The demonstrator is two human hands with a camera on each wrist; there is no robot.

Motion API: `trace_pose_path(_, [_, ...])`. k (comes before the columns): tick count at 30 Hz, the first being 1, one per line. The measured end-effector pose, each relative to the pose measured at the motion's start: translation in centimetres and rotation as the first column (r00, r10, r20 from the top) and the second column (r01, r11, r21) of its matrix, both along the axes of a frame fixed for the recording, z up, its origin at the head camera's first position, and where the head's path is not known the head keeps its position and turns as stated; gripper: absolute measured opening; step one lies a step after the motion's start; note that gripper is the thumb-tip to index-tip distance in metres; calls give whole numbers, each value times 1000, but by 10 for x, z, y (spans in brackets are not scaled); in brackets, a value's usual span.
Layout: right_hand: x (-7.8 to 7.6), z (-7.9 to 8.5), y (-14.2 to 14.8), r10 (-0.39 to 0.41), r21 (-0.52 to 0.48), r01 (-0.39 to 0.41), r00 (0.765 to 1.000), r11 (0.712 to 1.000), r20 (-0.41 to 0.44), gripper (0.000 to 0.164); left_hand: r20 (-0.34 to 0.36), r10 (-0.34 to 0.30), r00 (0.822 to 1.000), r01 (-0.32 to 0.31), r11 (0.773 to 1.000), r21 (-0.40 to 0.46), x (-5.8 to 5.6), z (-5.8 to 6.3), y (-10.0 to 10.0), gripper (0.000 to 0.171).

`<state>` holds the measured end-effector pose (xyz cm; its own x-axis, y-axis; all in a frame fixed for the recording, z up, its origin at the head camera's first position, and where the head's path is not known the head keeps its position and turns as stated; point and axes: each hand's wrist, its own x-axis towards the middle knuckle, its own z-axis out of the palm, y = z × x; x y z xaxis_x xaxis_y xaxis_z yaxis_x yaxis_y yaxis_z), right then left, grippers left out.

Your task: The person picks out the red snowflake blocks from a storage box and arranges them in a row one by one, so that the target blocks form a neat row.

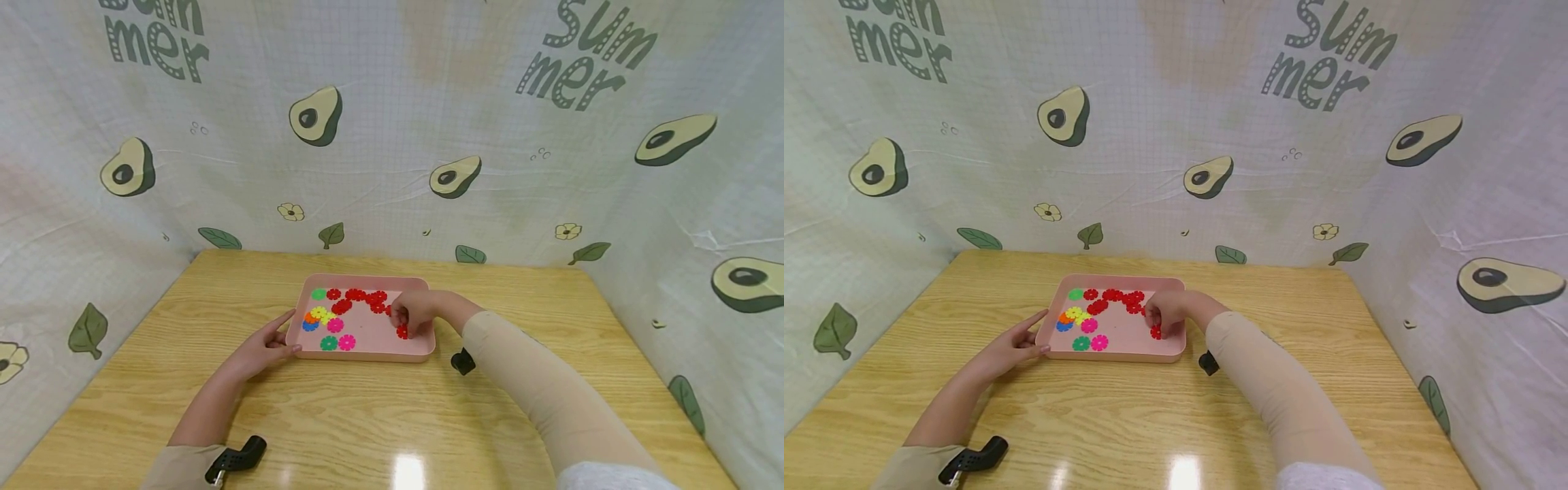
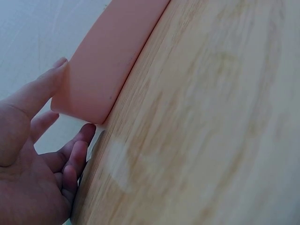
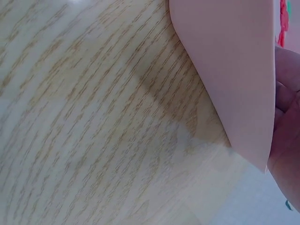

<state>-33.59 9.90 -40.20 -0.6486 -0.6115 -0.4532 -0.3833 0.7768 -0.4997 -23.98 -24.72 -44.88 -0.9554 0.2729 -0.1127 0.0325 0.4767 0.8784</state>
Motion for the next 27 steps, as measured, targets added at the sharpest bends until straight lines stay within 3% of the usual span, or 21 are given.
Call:
trace_pose_path(12, [-2, -1, 9, 21, -38, -21, 1000, 999, -11, 21, 9, -3, 1000, 3, 1000, -4, -2, -1, 2, 85])
trace_pose_path(16, [-1, 9, 15, 7, -55, -9, 999, 998, -31, 18, 13, 3, 1000, -3, 1000, -6, -2, -2, 2, 84])
trace_pose_path(27, [0, 36, 48, -99, -224, 97, 995, 970, 0, 14, 29, 14, 999, -14, 1000, 8, 1, -2, -1, 84])
